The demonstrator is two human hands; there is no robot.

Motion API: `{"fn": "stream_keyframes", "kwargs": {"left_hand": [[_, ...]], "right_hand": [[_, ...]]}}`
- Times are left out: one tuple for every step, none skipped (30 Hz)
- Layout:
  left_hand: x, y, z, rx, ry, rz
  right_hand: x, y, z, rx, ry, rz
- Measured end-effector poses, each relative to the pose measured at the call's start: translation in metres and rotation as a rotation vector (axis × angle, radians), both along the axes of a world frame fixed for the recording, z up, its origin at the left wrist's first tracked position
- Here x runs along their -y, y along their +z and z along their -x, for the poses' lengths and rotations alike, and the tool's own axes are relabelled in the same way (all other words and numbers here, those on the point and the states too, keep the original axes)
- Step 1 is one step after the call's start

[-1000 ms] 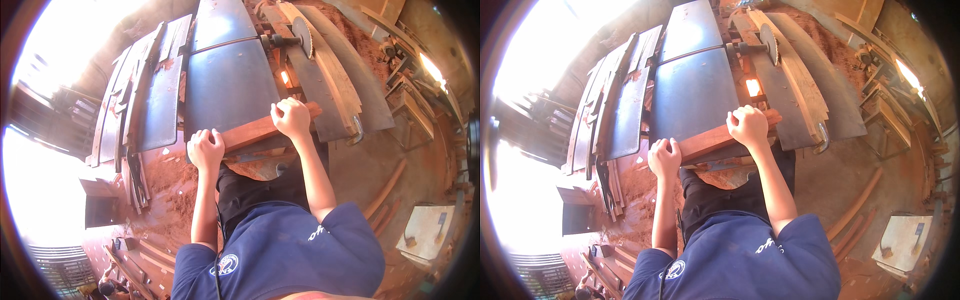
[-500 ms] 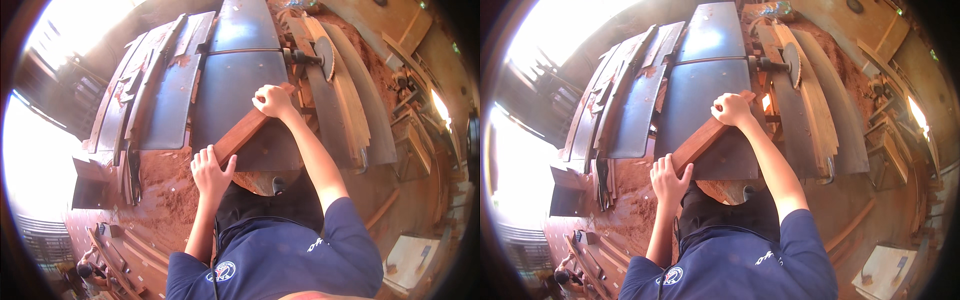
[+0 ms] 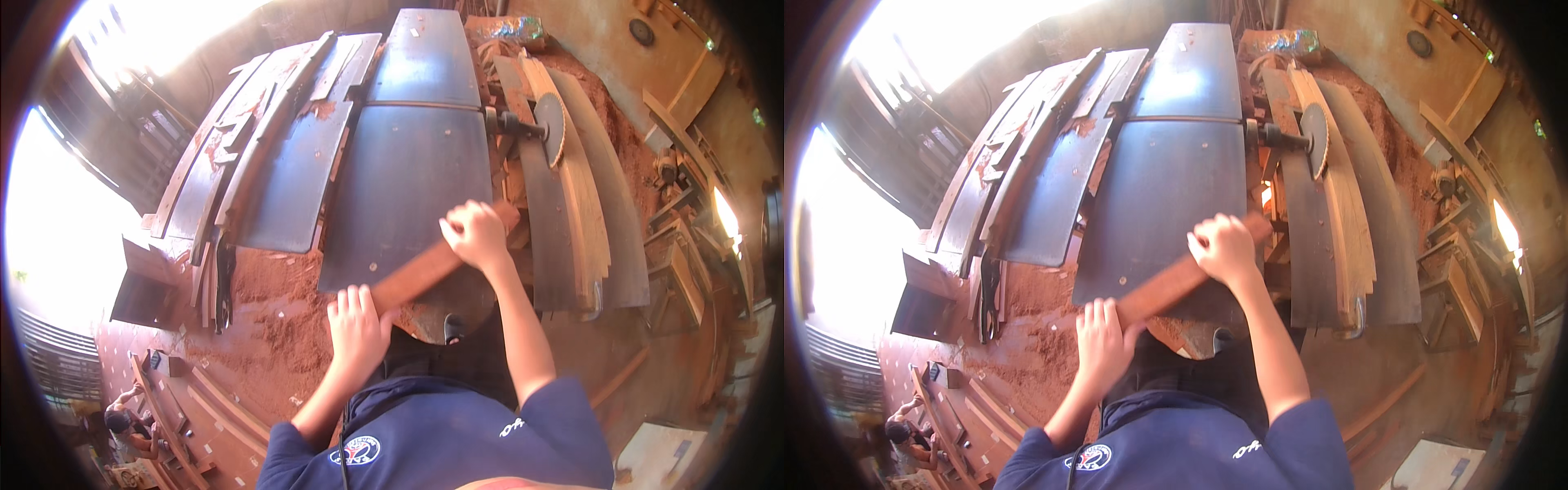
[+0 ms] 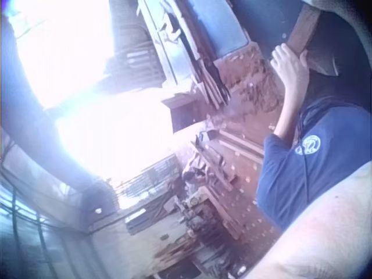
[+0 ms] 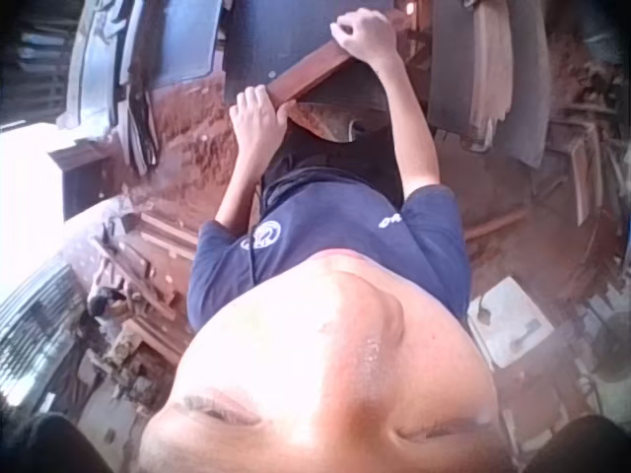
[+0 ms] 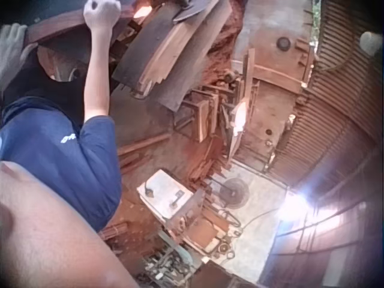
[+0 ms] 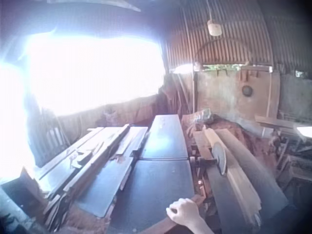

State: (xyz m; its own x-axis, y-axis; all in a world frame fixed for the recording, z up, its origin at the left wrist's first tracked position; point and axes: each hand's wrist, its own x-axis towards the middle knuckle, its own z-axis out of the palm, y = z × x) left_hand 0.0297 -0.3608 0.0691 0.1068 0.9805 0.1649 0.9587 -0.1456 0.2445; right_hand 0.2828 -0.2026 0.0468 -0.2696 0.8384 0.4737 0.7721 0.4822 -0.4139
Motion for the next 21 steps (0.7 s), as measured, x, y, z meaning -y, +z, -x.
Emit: {"fn": "stream_keyframes", "kwargs": {"left_hand": [[0.014, -0.001, 0.001, 0.028, -0.034, -0.023], [0.024, -0.002, 0.002, 0.055, -0.070, -0.048], [0.025, 0.000, 0.000, 0.076, -0.092, -0.034], [0.023, -0.001, 0.000, 0.070, -0.113, -0.041], [0.020, -0.001, 0.000, 0.065, -0.129, -0.046], [0.018, -0.003, -0.001, 0.060, -0.141, -0.051], [0.014, -0.007, -0.003, 0.027, -0.125, -0.080], [0.005, -0.010, -0.007, 0.000, -0.102, -0.104], [-0.003, -0.014, -0.009, -0.027, -0.074, -0.127], [-0.017, -0.018, -0.012, -0.052, -0.050, -0.156], [-0.033, -0.019, -0.013, -0.081, -0.025, -0.176], [-0.051, -0.023, -0.014, -0.061, -0.017, -0.192], [-0.069, -0.025, -0.014, -0.046, -0.007, -0.205], [-0.086, -0.028, -0.015, -0.029, -0.004, -0.216], [-0.103, -0.029, -0.015, -0.027, -0.012, -0.218], [-0.113, -0.028, -0.010, -0.026, -0.004, -0.221], [-0.118, -0.027, -0.007, -0.028, -0.011, -0.233], [-0.119, -0.027, -0.007, -0.026, -0.017, -0.253], [-0.116, -0.028, -0.006, -0.025, -0.013, -0.267], [-0.110, -0.029, -0.004, -0.022, -0.002, -0.277], [-0.102, -0.028, -0.002, 0.005, -0.023, -0.279]], "right_hand": [[0.024, 0.006, -0.002, 0.017, -0.078, 0.009], [0.041, 0.008, -0.006, 0.034, -0.096, 0.035], [0.051, 0.004, -0.012, 0.002, -0.136, 0.017], [0.057, 0.003, -0.015, -0.010, -0.154, 0.050], [0.051, 0.004, -0.016, 0.009, -0.141, 0.060], [0.041, 0.005, -0.017, 0.029, -0.123, 0.071], [0.026, 0.004, -0.015, 0.038, -0.090, 0.056], [0.008, 0.002, -0.015, 0.016, -0.056, 0.029], [-0.010, -0.001, -0.013, 0.021, -0.029, 0.039], [-0.030, -0.002, -0.012, 0.028, -0.006, 0.044], [-0.050, -0.001, -0.009, 0.014, -0.005, 0.048], [-0.068, 0.001, -0.008, 0.001, -0.011, 0.053], [-0.084, 0.002, -0.005, -0.005, -0.020, 0.040], [-0.100, 0.000, -0.007, -0.022, -0.047, 0.019], [-0.114, -0.004, -0.011, 0.006, -0.072, 0.062], [-0.122, -0.002, -0.007, 0.036, -0.080, 0.103], [-0.123, -0.003, -0.006, 0.019, -0.093, 0.079], [-0.121, -0.005, -0.008, 0.002, -0.111, 0.053], [-0.117, -0.009, -0.007, -0.015, -0.119, 0.034], [-0.108, -0.008, -0.004, -0.019, -0.114, 0.015], [-0.094, -0.007, -0.005, -0.023, -0.112, -0.004]]}}
